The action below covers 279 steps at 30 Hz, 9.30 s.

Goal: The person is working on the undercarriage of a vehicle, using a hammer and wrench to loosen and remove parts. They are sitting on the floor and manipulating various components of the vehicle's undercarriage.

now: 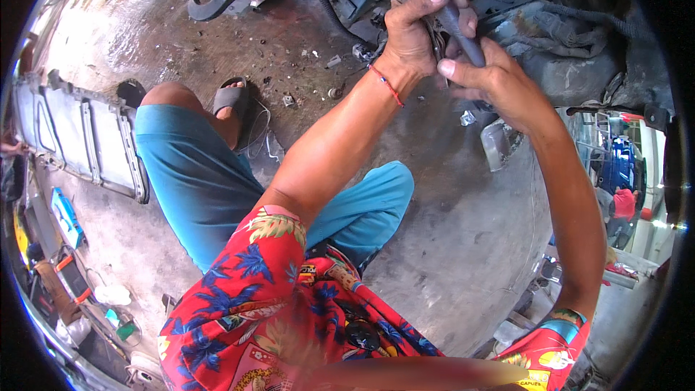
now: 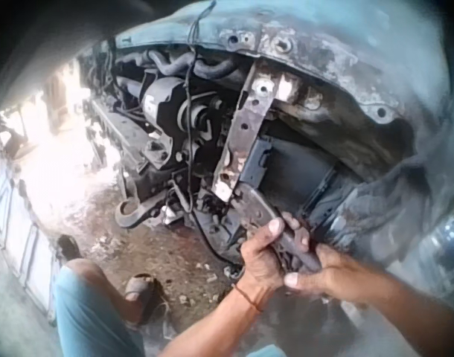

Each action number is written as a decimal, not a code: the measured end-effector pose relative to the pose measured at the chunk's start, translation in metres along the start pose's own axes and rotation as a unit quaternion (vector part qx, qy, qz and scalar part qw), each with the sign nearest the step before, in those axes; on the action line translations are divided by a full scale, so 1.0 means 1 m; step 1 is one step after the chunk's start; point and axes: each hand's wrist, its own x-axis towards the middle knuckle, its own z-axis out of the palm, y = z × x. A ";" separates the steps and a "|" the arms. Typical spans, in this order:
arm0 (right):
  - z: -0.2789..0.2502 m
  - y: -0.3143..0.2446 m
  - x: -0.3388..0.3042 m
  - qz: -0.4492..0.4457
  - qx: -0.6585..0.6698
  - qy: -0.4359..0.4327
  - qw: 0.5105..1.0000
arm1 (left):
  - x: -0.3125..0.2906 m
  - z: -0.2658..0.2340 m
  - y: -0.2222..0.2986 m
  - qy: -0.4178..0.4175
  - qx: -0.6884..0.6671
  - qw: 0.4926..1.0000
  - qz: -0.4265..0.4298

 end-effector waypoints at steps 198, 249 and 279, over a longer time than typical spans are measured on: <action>0.168 0.138 0.107 -0.249 0.207 0.478 0.816 | -0.017 0.009 0.058 0.168 0.624 0.745 -0.166; 0.149 0.131 0.012 -0.201 0.249 0.190 0.928 | -0.092 0.016 0.051 0.183 0.511 0.822 -0.174; 0.217 0.203 0.031 -0.238 0.526 -0.028 0.816 | -0.146 -0.047 0.087 0.147 0.517 0.793 -0.287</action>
